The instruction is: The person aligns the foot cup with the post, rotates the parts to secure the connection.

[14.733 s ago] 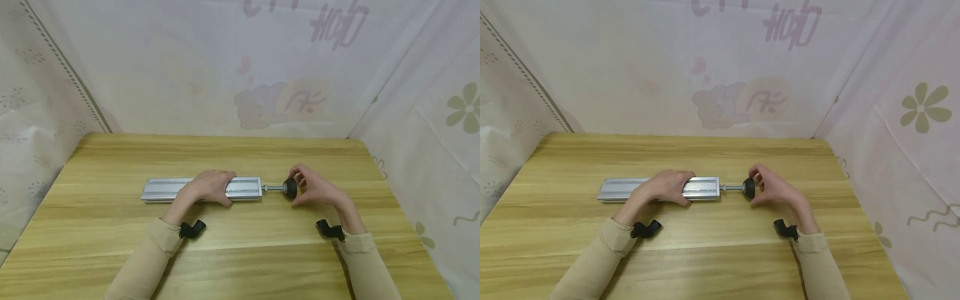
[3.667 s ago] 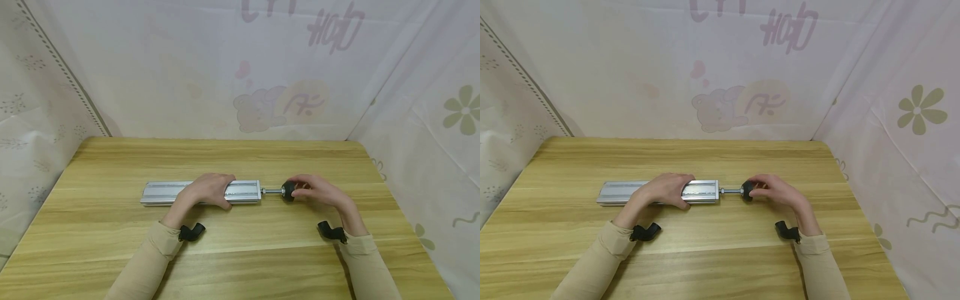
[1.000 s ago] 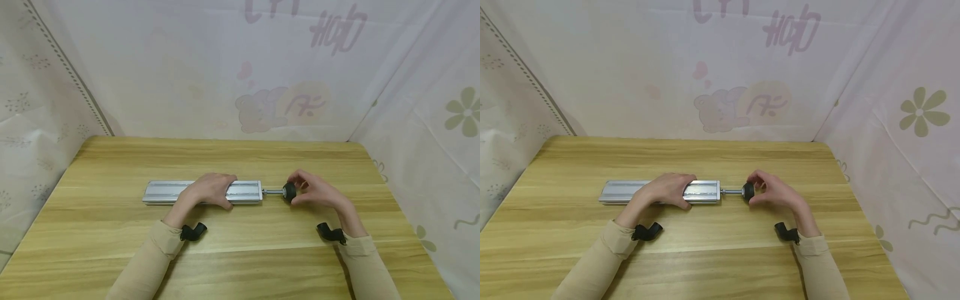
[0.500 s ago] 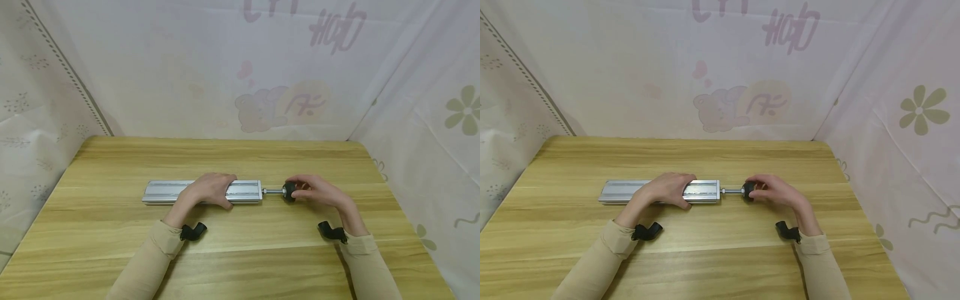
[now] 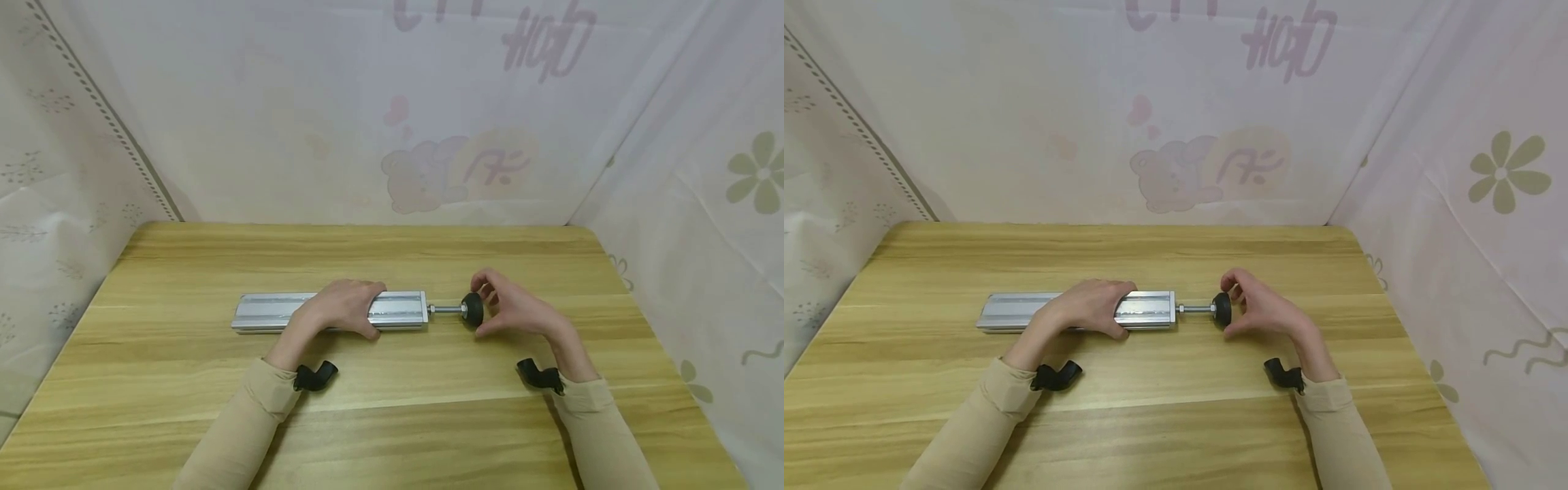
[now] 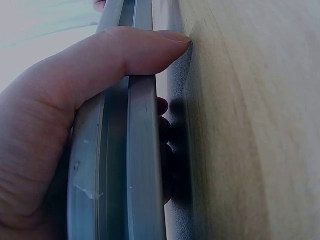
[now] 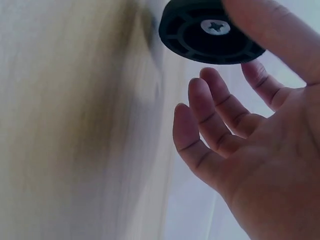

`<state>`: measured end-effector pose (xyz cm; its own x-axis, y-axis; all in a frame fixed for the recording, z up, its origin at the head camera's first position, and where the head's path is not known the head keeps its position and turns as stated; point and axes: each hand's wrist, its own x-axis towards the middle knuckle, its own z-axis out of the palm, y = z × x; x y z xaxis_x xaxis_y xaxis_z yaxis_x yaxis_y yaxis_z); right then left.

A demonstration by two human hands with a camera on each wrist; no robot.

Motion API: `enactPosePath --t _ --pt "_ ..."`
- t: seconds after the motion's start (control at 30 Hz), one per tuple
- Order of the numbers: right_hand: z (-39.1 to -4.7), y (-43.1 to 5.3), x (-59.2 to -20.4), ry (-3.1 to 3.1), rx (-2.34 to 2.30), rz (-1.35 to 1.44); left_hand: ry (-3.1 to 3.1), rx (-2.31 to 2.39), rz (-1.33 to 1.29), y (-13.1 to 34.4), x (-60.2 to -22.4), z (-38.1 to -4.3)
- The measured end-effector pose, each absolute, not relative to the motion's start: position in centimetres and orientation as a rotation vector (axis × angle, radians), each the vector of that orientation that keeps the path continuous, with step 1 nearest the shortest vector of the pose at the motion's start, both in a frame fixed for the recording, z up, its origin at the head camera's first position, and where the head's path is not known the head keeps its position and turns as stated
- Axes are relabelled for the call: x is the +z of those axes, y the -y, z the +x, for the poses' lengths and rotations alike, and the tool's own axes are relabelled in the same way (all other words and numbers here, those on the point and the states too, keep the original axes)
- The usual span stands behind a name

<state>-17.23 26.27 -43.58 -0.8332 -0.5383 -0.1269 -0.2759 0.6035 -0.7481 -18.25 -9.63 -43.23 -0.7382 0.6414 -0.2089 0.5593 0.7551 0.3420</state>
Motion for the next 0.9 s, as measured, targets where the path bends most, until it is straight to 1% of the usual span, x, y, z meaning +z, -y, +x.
enactPosePath --t 0.27,0.9 --pt "-17.2 -25.8 -43.6 -2.542 -1.021 -0.645 -2.641 0.369 0.927 9.7 -43.3 -18.4" --pt "-17.1 -27.0 -42.9 -2.518 -0.941 -0.650 -2.627 0.394 0.919 9.6 -43.1 -18.3"
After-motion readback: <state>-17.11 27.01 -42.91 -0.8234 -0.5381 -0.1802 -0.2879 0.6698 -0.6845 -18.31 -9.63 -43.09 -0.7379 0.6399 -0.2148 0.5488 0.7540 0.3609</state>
